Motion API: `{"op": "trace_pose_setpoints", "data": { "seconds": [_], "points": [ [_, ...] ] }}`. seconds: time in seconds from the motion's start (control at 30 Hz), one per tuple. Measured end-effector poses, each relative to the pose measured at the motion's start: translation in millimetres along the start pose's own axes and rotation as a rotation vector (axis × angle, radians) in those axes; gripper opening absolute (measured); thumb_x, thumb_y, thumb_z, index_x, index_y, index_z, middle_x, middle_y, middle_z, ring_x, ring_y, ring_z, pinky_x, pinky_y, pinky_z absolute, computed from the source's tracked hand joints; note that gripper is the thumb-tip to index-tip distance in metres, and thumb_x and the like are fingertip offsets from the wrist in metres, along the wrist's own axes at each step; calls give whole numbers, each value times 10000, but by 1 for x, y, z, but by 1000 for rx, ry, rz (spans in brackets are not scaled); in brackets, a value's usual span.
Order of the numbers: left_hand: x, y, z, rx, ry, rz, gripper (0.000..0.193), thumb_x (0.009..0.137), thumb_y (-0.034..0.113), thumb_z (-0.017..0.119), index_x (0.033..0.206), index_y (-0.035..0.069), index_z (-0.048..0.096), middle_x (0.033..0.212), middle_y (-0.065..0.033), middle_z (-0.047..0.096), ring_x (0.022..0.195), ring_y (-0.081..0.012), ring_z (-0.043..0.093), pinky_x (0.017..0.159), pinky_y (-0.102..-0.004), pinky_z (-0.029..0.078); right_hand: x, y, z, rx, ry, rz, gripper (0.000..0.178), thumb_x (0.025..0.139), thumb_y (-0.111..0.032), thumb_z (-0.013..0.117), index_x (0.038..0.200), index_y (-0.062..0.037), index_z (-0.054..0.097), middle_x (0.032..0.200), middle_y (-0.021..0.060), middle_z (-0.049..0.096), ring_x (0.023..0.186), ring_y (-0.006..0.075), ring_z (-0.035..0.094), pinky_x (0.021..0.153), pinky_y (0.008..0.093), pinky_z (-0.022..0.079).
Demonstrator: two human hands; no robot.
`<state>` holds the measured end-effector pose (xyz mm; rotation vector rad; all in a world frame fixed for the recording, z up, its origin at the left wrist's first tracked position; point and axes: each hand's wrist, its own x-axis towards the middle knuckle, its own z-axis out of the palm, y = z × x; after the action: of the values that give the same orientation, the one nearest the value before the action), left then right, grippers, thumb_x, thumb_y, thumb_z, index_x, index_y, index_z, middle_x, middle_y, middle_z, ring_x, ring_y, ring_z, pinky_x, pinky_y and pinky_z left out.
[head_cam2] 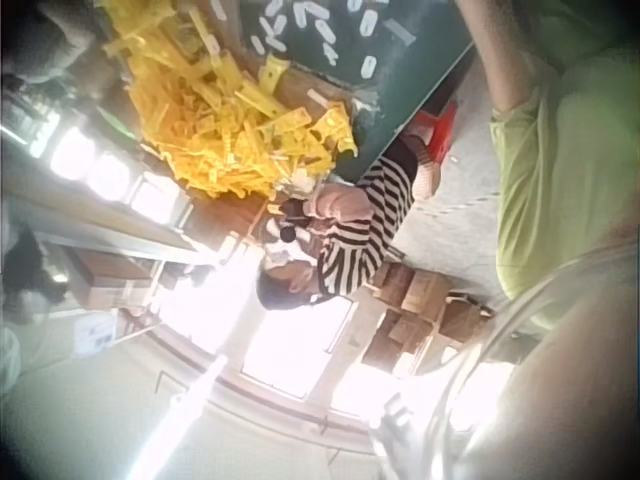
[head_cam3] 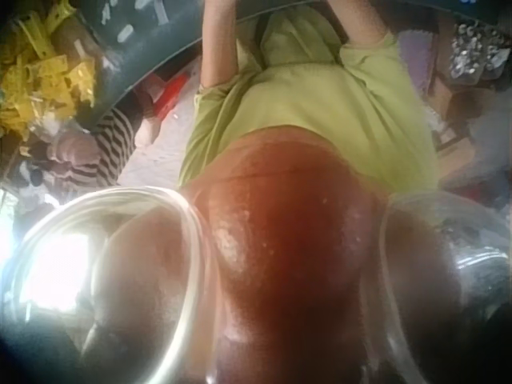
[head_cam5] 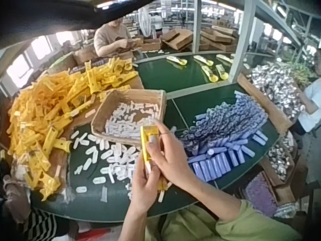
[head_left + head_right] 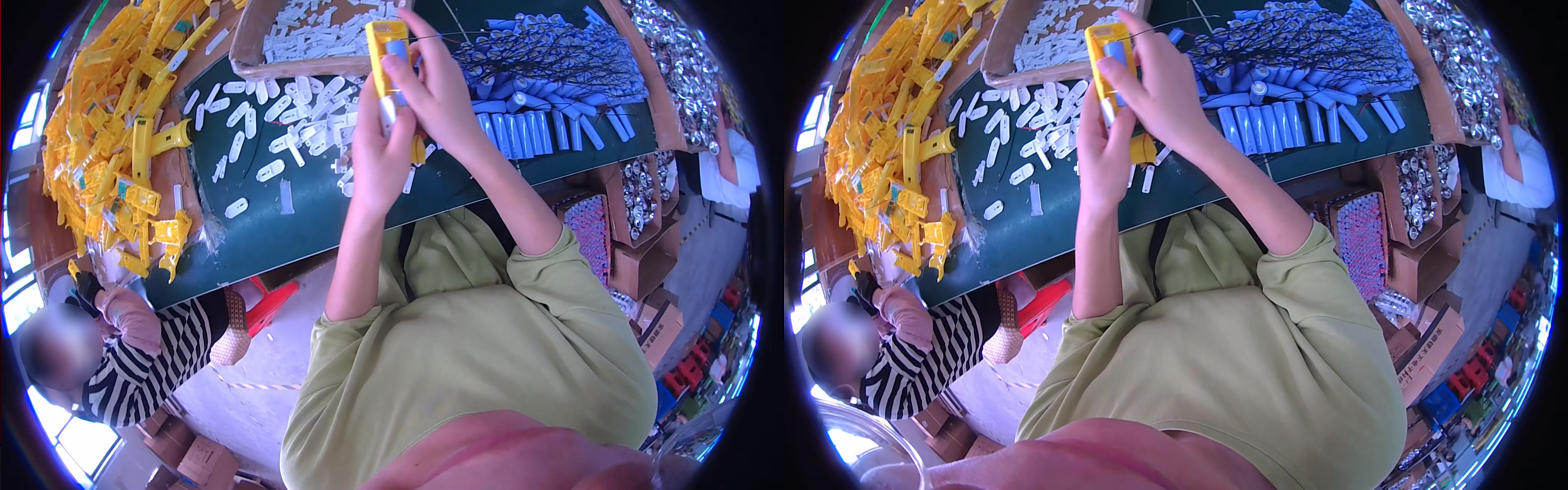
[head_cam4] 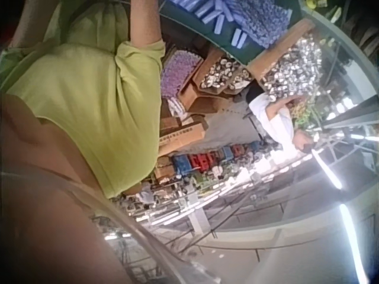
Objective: Manually assembling yellow plastic housings with batteries and circuit boards for lighting equipment.
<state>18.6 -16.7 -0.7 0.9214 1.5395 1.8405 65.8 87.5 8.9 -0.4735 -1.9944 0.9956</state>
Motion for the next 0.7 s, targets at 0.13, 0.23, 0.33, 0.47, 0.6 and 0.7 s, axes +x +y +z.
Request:
{"op": "trace_pose_setpoints", "data": {
  "seconds": [0.13, 0.23, 0.33, 0.47, 0.6, 0.7],
  "points": [
    [1, -1, -22, -111, -1, -15, 468, 912, 11, 443, 1366, 20, 331, 1022, -75, 549, 810, -99, 572, 687, -237, 487, 17, -25, -21, -90, -55, -118, 449, 940, -213, 499, 1313, 17, 401, 782, 53, 537, 640, 111, 491, 582, 242, 399],
    [-3, 11, -48, -254, 53, -158, 474, 918, 25, 440, 1371, 32, 298, 997, -116, 547, 754, -153, 586, 670, -286, 510, 57, -33, -49, -67, -181, 46, 254, 947, -197, 466, 1073, -8, 580, 729, 69, 575, 655, 121, 544, 602, 249, 421],
    [-1, 17, -62, -248, 96, -138, 473, 917, 26, 443, 1367, 30, 297, 1004, -118, 546, 742, -153, 585, 674, -291, 514, 124, 26, -45, -320, -439, -35, 234, 899, -175, 506, 1004, 1, 619, 852, 155, 651, 799, 270, 638, 677, 337, 475],
    [2, 9, -77, -203, 158, -104, 472, 910, 11, 432, 1361, 12, 294, 1032, -130, 541, 773, -167, 591, 694, -304, 520, 175, 87, 6, -882, -729, -292, 229, 810, -210, 584, 882, 2, 631, 860, 185, 656, 789, 332, 640, 701, 395, 504],
    [3, 1, -90, -255, 155, -149, 479, 900, 9, 428, 1360, 11, 292, 1117, -128, 507, 888, -170, 575, 708, -313, 526, 177, 63, 48, -1002, -878, -325, 220, 775, -211, 605, 859, -7, 605, 834, 206, 648, 779, 354, 634, 711, 430, 506],
    [5, 2, -93, -266, 198, -167, 499, 889, 5, 424, 1367, 13, 283, 1171, -126, 486, 972, -179, 567, 745, -321, 530, 174, 83, 64, -713, -839, -595, 229, 760, -161, 613, 924, -15, 550, 832, 203, 606, 812, 351, 621, 705, 443, 495]
  ]
}}
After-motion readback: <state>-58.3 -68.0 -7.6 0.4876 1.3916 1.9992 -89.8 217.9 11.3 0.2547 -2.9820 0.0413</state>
